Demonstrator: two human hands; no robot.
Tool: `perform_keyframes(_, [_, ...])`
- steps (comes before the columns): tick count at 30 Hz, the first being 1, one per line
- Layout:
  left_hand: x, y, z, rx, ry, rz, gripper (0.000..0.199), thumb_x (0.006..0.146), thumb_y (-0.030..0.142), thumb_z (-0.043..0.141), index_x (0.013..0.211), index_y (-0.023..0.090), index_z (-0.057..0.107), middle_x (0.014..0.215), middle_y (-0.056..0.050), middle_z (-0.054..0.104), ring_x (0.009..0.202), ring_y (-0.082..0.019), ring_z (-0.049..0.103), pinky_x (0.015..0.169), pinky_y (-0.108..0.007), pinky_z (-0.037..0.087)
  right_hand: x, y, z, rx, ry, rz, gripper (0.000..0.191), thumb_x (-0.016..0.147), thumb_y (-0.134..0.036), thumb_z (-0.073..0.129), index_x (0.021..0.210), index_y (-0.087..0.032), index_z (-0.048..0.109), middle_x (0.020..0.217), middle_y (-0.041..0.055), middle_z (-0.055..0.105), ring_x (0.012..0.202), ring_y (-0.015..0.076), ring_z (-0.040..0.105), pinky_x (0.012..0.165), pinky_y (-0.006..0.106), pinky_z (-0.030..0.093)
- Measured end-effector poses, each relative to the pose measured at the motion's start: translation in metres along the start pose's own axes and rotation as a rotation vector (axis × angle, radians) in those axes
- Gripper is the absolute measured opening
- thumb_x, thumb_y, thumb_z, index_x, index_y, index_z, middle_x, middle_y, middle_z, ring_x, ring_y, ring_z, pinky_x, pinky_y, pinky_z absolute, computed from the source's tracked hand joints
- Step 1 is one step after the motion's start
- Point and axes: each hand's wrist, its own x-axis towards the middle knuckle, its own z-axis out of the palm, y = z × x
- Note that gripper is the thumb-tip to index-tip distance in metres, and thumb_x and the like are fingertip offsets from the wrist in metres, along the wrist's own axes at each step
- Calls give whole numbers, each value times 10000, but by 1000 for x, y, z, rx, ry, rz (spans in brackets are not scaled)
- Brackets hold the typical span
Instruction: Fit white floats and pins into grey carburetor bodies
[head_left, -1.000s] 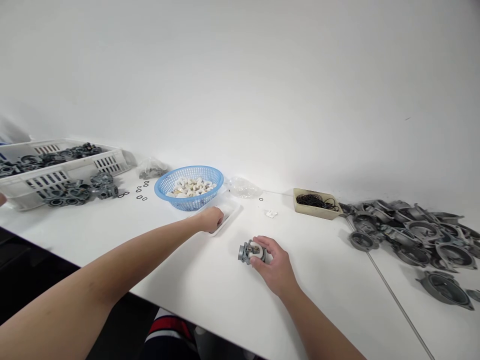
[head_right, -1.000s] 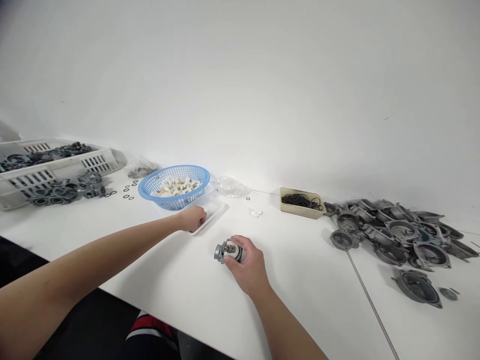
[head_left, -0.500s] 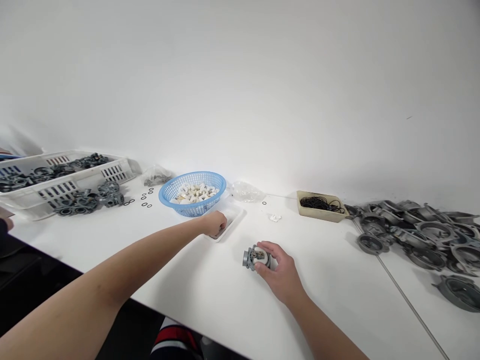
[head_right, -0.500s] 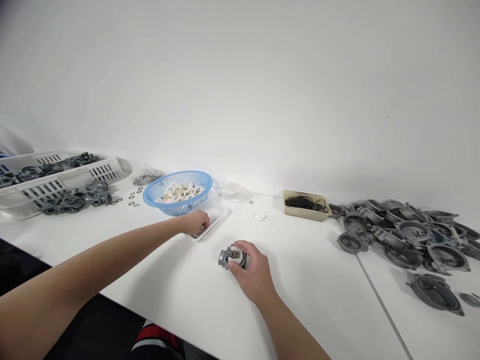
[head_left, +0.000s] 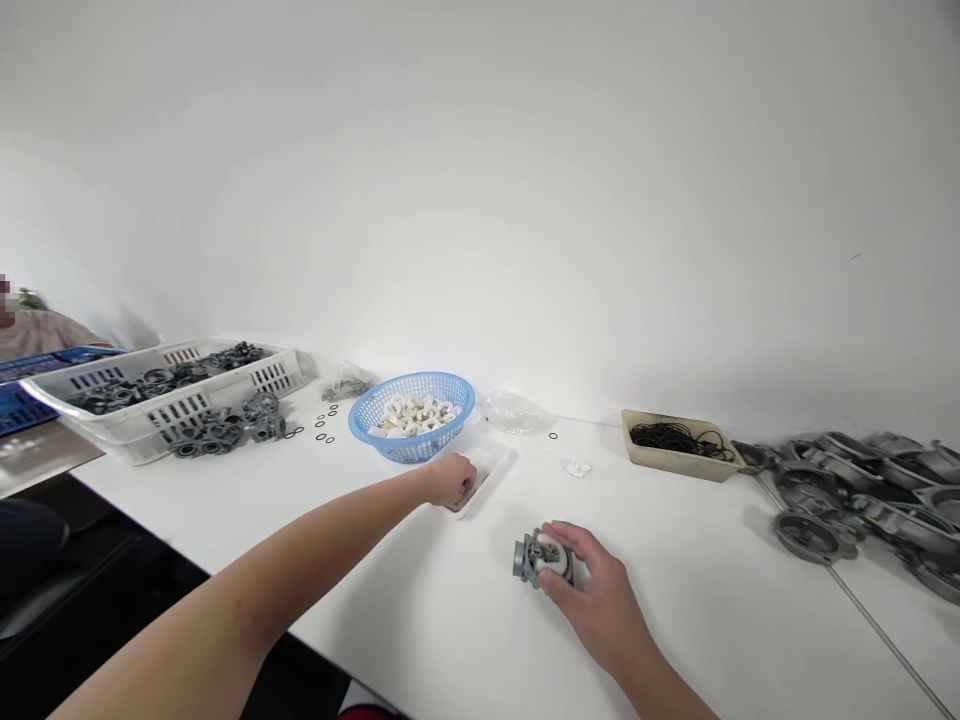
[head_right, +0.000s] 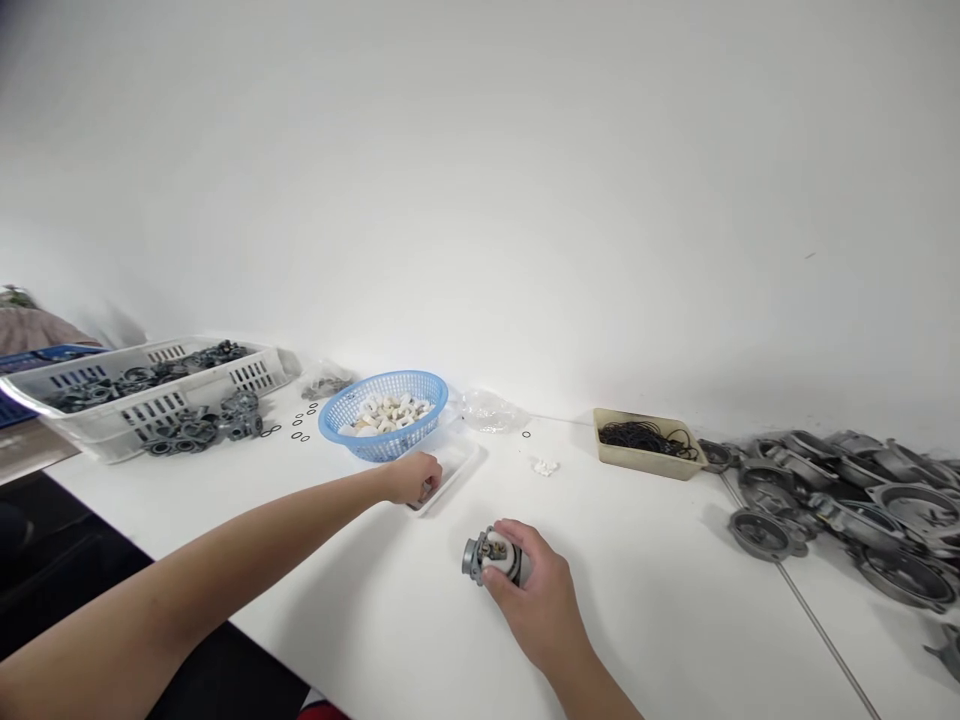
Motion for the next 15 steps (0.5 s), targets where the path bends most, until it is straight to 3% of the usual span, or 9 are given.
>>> perform_keyframes(6, [-1, -16, -5, 14, 41, -44, 480, 644, 82, 543, 1107, 197, 601, 1083, -73, 641, 915, -214, 618, 729, -269, 492, 1, 3, 1, -3, 20, 7, 413, 662, -356, 669, 1062, -257, 641, 1101, 53, 680, 1072, 300, 597, 931, 449, 480])
perform_keyframes(11, [-2, -23, -21, 95, -26, -44, 588, 571, 45, 598, 1139, 196, 596, 1164, -110, 605, 1034, -271, 580, 810, -310, 480, 0, 2, 2, 11, 28, 16, 406, 660, -360, 671, 1051, -252, 647, 1100, 59, 680, 1071, 296, 599, 874, 421, 519])
perform_keyframes(15, [-2, -24, -22, 147, -94, -24, 629, 540, 77, 669, 1151, 205, 595, 1161, -118, 611, 1026, -295, 580, 805, -333, 481, 0, 1, 1, 1, 29, 14, 403, 662, -361, 669, 1051, -259, 649, 1086, 51, 685, 1034, 292, 615, 865, 420, 517])
